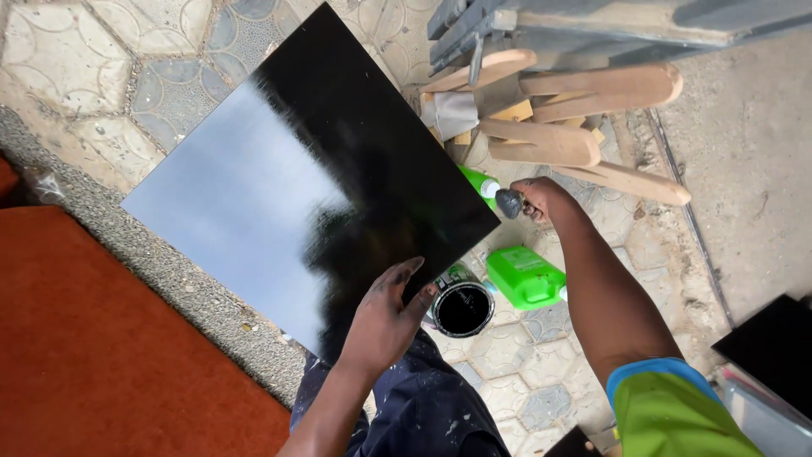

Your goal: Applying a black coating to a wooden panel using a sponge dipped in a paint can.

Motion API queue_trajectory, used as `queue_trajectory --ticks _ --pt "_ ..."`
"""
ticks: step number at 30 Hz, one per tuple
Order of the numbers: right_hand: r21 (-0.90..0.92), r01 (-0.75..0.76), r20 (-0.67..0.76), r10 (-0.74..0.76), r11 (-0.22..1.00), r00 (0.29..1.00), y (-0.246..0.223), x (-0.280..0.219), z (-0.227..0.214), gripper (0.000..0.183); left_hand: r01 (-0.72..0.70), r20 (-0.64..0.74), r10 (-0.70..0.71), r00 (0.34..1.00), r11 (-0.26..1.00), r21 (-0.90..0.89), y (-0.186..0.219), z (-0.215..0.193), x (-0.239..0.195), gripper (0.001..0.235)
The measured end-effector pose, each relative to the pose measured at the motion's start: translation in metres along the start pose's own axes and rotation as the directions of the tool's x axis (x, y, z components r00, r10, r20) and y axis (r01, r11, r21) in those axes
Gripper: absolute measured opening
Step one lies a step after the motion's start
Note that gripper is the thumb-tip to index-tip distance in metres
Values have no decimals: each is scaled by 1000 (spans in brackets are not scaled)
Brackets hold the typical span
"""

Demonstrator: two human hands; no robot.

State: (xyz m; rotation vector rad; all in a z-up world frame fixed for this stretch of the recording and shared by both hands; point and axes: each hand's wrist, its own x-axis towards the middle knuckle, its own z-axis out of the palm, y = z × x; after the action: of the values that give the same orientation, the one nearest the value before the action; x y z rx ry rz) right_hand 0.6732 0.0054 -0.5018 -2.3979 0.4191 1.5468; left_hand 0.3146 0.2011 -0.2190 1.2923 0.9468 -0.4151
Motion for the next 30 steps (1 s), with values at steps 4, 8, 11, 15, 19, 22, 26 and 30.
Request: queue_trajectory --ticks 4,8,11,15,19,22,26,30 --pt "-180 -145 167 176 973 970 -40 25 21 21 -85 -100 90 991 995 52 -38 1 30 63" --pt "-315 -166 208 239 935 948 -93 46 44 37 -82 -161 81 984 997 3 -40 -18 43 62" --pt "-266 -121 283 198 956 938 -148 42 61 37 -78 -203 69 977 996 -37 -39 -36 49 63" --pt "-221 -5 253 62 975 965 -236 -3 94 35 -25 -261 -14 965 989 -148 -44 -62 49 64" --pt "-254 66 227 -7 965 974 -311 -23 124 36 92 -280 -144 949 978 -189 -51 -81 45 63" --pt "-323 188 164 -141 927 976 -359 -42 145 28 100 -336 -181 924 965 -244 -60 -88 42 62" --pt "-183 273 218 -232 944 948 -407 -60 168 26 120 -345 -242 907 933 -339 -70 -94 37 65" --pt "341 457 196 -538 821 820 -424 -107 182 11 -8 -424 -213 880 887 -462 -88 -93 40 60"
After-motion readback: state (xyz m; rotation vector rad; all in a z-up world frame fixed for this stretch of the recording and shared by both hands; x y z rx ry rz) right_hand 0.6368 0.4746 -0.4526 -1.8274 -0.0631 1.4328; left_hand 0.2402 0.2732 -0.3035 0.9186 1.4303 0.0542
